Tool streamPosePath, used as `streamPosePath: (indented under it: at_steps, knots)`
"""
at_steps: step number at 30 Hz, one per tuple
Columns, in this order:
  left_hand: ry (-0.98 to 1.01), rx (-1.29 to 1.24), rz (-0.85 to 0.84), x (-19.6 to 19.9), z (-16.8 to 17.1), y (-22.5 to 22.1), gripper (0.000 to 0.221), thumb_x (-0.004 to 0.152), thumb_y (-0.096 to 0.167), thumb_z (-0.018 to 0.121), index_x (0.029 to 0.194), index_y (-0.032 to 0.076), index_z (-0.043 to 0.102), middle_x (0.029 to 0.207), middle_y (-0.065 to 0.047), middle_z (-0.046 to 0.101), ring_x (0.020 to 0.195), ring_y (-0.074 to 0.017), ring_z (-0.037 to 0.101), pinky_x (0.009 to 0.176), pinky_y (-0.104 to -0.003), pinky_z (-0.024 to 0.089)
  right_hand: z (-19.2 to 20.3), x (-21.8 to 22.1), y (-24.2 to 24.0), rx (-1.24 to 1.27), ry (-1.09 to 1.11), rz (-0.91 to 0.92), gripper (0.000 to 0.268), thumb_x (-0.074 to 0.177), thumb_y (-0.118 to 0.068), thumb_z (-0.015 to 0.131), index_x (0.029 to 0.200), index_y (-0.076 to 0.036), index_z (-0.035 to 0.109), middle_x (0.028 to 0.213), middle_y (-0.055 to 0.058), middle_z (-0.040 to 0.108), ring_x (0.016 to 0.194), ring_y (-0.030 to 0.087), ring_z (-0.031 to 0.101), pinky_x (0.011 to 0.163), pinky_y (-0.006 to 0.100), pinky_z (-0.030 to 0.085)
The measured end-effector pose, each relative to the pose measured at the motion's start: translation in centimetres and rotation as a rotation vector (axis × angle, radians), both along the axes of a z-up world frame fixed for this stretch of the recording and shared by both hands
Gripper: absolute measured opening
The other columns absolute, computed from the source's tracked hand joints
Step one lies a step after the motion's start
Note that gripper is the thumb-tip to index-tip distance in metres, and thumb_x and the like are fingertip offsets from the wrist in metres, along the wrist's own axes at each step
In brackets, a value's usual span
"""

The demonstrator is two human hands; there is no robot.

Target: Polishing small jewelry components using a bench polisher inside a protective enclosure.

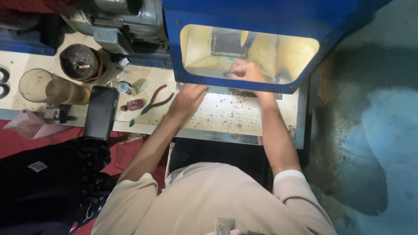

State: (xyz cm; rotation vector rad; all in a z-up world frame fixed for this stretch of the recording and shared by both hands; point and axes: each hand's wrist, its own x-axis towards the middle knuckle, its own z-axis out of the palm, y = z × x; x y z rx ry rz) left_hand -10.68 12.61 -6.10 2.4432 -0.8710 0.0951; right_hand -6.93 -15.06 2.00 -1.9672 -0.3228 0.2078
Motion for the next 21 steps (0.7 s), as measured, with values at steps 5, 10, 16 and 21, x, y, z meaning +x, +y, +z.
streamPosePath:
  at_steps: [5, 10, 16, 21]
  knots:
    - [-0.058, -0.009, 0.033, 0.7, -0.3, 3.4, 0.02, 0.103, 0.008, 0.061, 0.121, 0.011, 0.068, 0.116, -0.008, 0.069, 0.117, -0.0207, 0.065, 0.107, -0.036, 0.05, -0.6, 0.2, -0.2, -0.022, -0.042, 0.02, 0.012, 0.09, -0.022, 0.079, 0.092, -0.01, 0.08, 0.097, 0.009, 0.071, 0.092, 0.021, 0.066, 0.082, 0.034, 0.054]
    - [-0.049, -0.078, 0.112, 0.5, 6.9, 3.5, 0.022, 0.102, -0.003, 0.058, 0.122, 0.002, 0.067, 0.114, -0.014, 0.067, 0.119, -0.0269, 0.064, 0.107, -0.041, 0.05, 1.9, -0.5, -0.2, 0.004, 0.018, -0.047, 0.015, 0.09, -0.023, 0.08, 0.098, -0.011, 0.081, 0.098, 0.008, 0.073, 0.094, 0.019, 0.065, 0.084, 0.035, 0.054]
    - [-0.178, -0.06, 0.153, 2.0, 0.9, 5.5, 0.02, 0.104, 0.007, 0.061, 0.122, 0.002, 0.069, 0.122, -0.015, 0.066, 0.125, -0.0258, 0.062, 0.11, -0.039, 0.048, 1.1, -0.2, -0.6, 0.01, -0.091, -0.083, 0.005, 0.09, -0.016, 0.079, 0.092, -0.012, 0.08, 0.089, 0.005, 0.07, 0.079, 0.013, 0.059, 0.071, 0.029, 0.051]
    - [-0.237, -0.066, 0.202, 1.3, 3.6, 4.8, 0.022, 0.104, 0.008, 0.063, 0.124, -0.001, 0.069, 0.125, -0.016, 0.066, 0.126, -0.0275, 0.061, 0.112, -0.04, 0.047, 1.2, 0.2, -0.8, -0.016, -0.106, -0.126, 0.004, 0.091, -0.016, 0.077, 0.089, -0.013, 0.079, 0.085, 0.004, 0.069, 0.075, 0.013, 0.058, 0.067, 0.028, 0.049]
